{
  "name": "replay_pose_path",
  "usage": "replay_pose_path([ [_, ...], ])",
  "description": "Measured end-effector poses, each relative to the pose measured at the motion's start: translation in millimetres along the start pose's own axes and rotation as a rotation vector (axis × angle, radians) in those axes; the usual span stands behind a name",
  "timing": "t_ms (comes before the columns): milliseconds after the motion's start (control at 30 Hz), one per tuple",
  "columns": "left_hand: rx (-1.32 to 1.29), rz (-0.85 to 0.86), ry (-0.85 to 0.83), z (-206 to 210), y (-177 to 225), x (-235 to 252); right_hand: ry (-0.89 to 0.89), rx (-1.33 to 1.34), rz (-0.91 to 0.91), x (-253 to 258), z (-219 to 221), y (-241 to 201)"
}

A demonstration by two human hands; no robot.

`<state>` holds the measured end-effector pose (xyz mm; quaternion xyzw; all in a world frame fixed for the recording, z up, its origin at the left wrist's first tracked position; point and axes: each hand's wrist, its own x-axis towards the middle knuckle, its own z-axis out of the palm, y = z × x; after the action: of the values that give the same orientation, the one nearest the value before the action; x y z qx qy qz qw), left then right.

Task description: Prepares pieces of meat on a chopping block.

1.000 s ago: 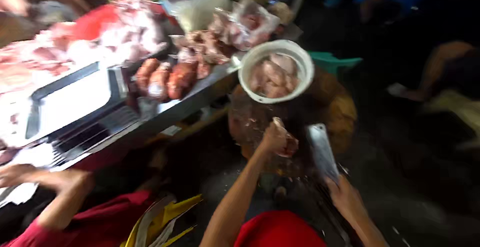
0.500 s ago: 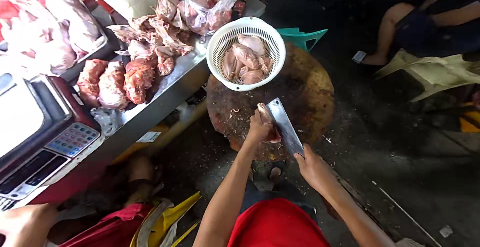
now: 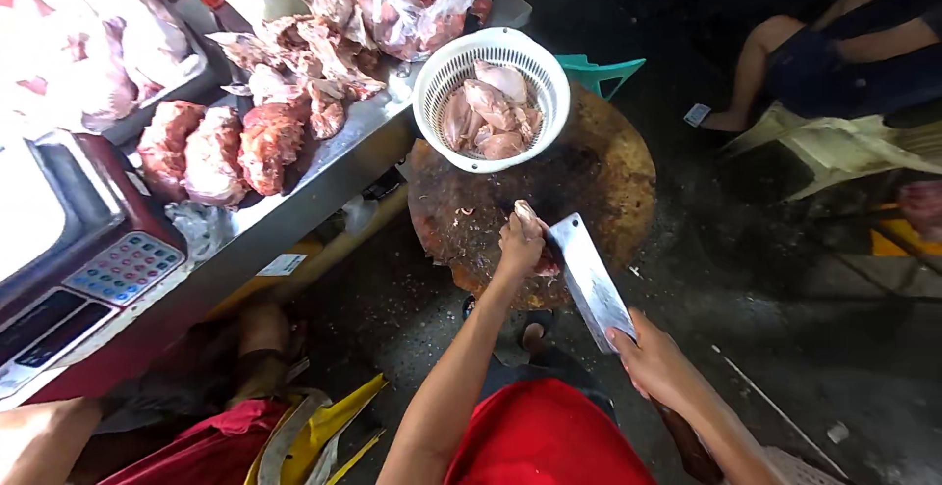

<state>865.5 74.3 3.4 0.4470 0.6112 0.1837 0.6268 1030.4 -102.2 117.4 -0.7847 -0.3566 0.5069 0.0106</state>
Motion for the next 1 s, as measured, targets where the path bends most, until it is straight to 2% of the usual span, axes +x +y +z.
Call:
replay_pose_path([
  [133,-0.094,-0.015,0.027,4,-6,6,0.025,-0.087,-0.010,8,10,-15],
  [300,-0.187,-0.003,0.044,2,-13,4,-0.090,-0.221,0.059,-21,3,2],
  [400,-0.205,-0.009,0.012,2,-12,2,-0.024,-0.299,0.045,-27,6,-1],
  [533,-0.082,-0.022,0.022,2,-8,3,0.108,-0.369,-0.026,-22,20,-9],
  [633,0.024,-0.010,0.002,6,-8,5,0.188,-0.350,-0.070,-9,23,-8],
  [900,0.004,-0.019,0.009,8,-3,10,0.173,-0.186,-0.077,14,26,-5],
  [1000,0.121,0.018,-0.004,13,-4,4,0.149,-0.186,-0.059,14,25,-15],
])
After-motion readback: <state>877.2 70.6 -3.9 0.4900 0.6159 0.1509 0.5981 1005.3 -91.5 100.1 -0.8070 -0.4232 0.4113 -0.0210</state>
